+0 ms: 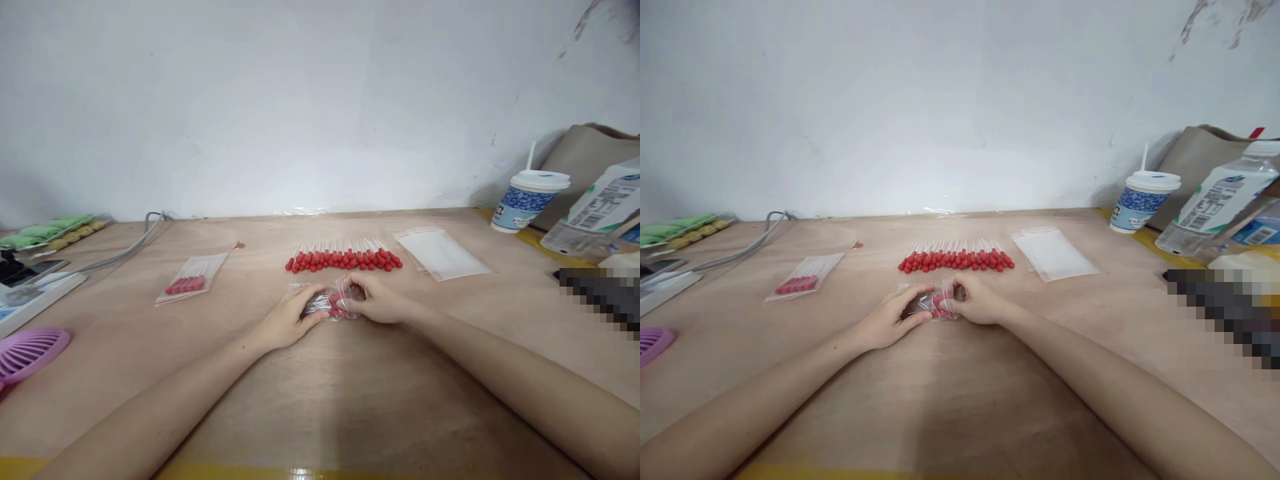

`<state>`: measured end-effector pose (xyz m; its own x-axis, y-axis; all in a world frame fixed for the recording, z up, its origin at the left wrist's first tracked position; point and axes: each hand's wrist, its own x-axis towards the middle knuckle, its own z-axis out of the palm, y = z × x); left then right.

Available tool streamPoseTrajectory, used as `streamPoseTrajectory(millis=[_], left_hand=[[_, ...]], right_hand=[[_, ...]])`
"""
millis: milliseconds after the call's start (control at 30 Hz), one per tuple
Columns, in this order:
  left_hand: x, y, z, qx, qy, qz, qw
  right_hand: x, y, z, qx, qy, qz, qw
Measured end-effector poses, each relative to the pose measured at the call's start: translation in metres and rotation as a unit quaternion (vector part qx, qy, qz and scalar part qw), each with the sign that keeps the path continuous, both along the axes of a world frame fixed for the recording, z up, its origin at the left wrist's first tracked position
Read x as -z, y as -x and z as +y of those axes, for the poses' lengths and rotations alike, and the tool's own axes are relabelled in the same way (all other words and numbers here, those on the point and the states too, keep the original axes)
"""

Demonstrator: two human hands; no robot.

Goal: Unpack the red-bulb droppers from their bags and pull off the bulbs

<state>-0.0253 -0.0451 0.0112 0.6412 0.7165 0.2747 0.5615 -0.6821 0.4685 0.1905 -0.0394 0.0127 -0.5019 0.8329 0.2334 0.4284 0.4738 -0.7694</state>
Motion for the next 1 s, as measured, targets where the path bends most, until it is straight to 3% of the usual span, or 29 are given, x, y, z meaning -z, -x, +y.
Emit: streamPoseTrajectory(millis=[100,233,533,733,867,1000], left_hand=[[0.0,0.0,0.0,-0.003,-0.002,0.001,1.0],[0.0,0.0,-0.001,-0.009,-0.01,0.0,1.0],[-0.002,-0.001,-0.002,-0.006,0.0,-0.002,1.0],[-0.001,-0.001,-0.002,-0.007,0.004,-0.004,1.0],[0.0,0.0,-0.001,-0.008,0.001,-0.004,1.0],[0.0,-0.001,-0.001,-0.011,0.001,0.0,1.0]], right_hand=[[-0.001,0.001,-0.001,-0.016,0.029,0.023,0.999],[0.0,0.001,0.0,-0.021,-0.004,-0.003,1.0],[-0.004,-0.007,0.002,0.0,-0.032,-0.058,0.998],[-0.001,-0.012,0.007,0.026,-0.009,-0.078,0.997],[-0.005,-0.028,0.012,0.003,0.101,-0.026,0.995],[-0.011,-0.04,0.013,-0.037,0.241,0.063,0.968]])
